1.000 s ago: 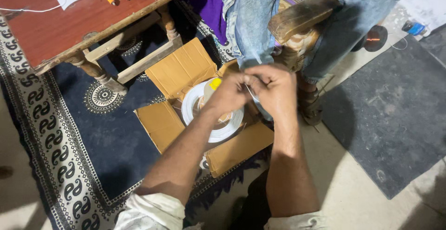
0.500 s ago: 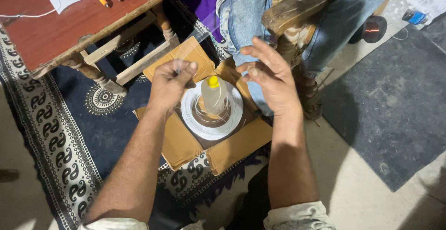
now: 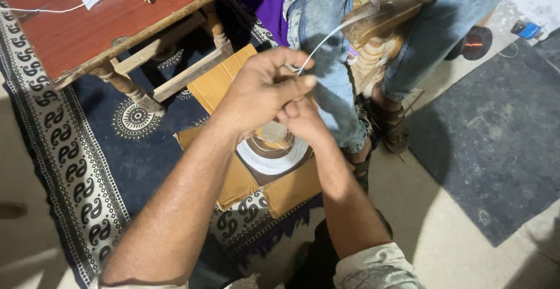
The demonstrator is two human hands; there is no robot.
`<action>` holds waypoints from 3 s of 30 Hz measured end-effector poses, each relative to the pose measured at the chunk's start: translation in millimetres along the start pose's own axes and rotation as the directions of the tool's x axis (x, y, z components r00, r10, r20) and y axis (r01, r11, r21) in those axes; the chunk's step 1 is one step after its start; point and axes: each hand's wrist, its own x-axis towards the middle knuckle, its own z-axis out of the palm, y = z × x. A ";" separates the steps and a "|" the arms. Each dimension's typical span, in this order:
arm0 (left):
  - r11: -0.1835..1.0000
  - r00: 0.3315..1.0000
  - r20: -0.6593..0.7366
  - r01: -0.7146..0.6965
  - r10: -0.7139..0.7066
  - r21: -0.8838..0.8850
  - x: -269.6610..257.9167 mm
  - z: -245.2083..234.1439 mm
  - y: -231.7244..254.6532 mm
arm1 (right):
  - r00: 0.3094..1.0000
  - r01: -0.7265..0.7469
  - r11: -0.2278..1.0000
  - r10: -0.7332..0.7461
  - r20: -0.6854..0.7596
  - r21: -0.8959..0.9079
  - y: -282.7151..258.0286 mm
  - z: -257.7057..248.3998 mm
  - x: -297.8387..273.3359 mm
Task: The person winds a white wire around a plastic bottle placed on a plate inside a cardboard box. They use both hands to guide the wire and maintain tension while a second person assists by holding the wire spool.
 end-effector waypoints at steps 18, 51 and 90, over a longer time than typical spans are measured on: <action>0.613 0.665 -0.069 -0.636 0.743 0.468 49.7 -72.7 5.2 | 0.979 -0.015 0.948 -0.051 0.197 0.318 -66.9 -3.8 -35.0; 0.829 0.975 -0.176 0.014 -0.135 -0.559 29.9 -21.5 -59.1 | 0.886 0.341 0.606 -0.463 0.030 -0.719 -82.7 -10.7 -44.5; 0.879 0.884 -0.400 0.025 -0.243 -0.477 25.6 -54.7 -165.5 | 0.620 0.281 0.383 -0.772 -0.138 -0.880 -141.3 -19.6 -78.0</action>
